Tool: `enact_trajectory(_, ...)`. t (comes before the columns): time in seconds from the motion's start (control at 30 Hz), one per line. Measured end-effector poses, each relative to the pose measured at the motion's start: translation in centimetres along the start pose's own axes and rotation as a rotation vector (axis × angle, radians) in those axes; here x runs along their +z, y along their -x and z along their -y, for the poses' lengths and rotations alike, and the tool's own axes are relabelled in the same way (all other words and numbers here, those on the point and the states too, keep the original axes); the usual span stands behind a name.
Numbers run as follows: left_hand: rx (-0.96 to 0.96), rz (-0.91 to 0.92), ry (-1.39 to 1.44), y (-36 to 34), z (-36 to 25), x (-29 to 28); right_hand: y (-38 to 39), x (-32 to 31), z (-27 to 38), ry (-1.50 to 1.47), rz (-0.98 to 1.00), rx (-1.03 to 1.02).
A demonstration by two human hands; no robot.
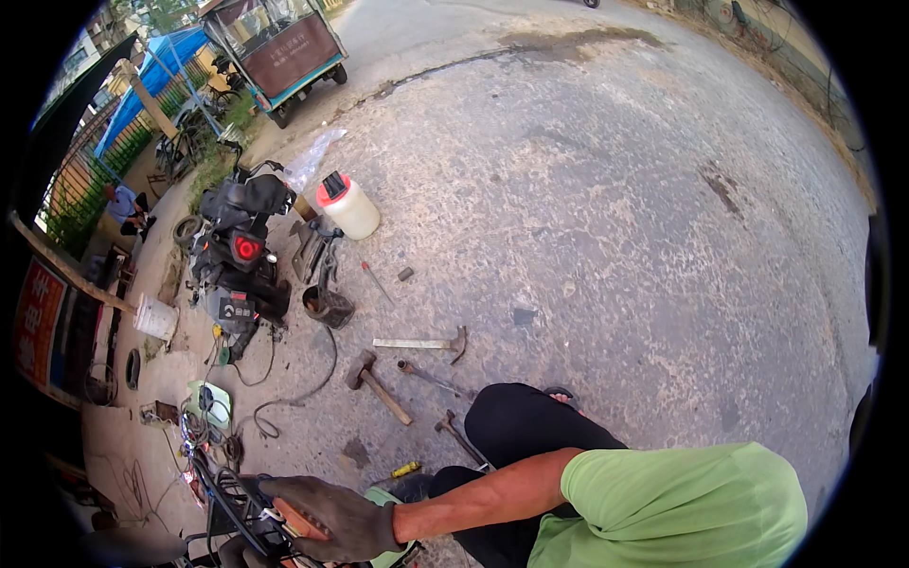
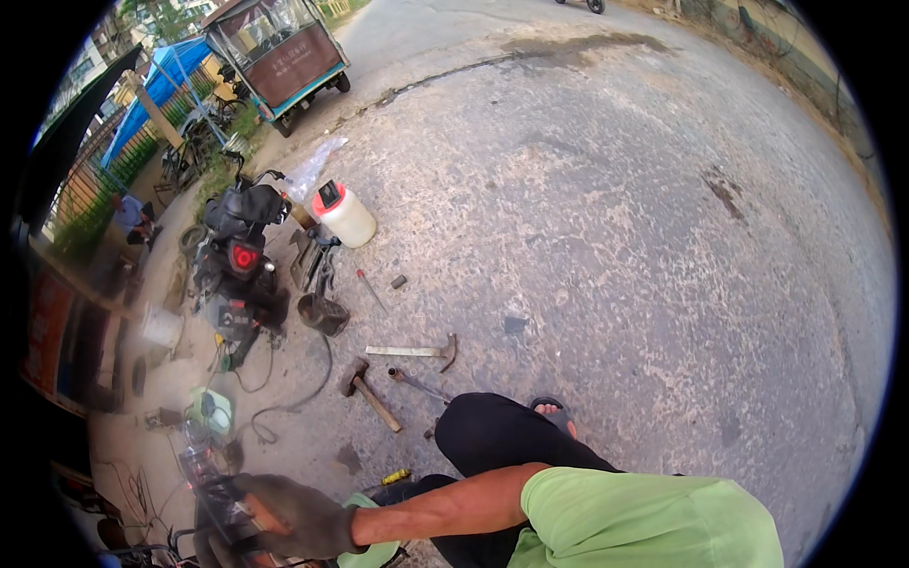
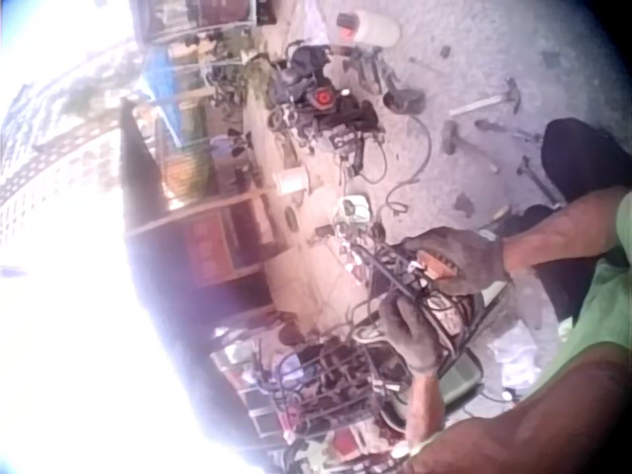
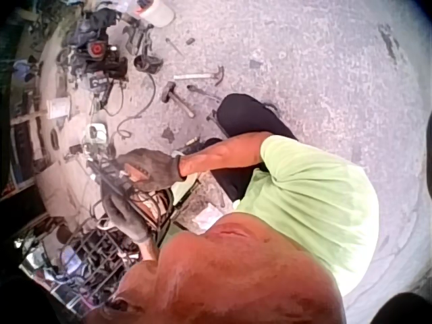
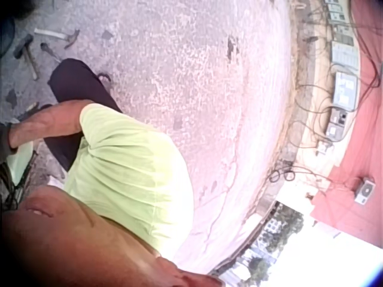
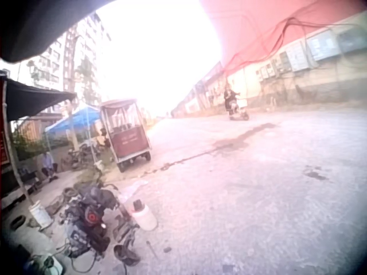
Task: The person secures an orange LED light to the rear rack of a green scooter using zip ties. They wrap the ties around the rack and tighten them by hand, then trim the excess plastic ends.
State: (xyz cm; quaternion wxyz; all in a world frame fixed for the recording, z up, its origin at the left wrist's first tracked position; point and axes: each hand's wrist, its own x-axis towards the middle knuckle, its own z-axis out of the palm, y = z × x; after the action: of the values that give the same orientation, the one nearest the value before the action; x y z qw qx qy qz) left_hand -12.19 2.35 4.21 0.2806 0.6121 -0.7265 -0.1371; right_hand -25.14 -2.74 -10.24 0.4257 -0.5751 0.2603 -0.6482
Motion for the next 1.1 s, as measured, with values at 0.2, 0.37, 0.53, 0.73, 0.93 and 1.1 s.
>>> enact_trajectory(0.2,0.046,-0.066,0.332,0.5,4.7,1.5,-0.1,0.1,-0.1,0.047,0.084,0.029)
enact_trajectory(0.37,0.132,-0.066,0.106,0.8,3.9,1.6,-0.3,0.2,-1.8,0.191,0.012,-0.087)
enact_trajectory(0.53,0.131,-0.093,0.043,2.4,4.0,1.0,-0.1,1.0,-1.4,0.09,0.098,0.018)
enact_trajectory(0.73,0.087,-0.089,0.14,2.9,4.7,1.5,0.3,-0.8,-0.6,0.121,0.187,0.091)
enact_trajectory(0.93,0.091,-0.105,0.225,3.1,4.5,2.6,-0.5,-6.2,-1.9,0.014,0.138,0.137)
enact_trajectory(1.1,0.111,-0.169,0.305,3.0,6.8,2.7,-2.6,-9.7,-3.2,0.304,0.183,0.033)
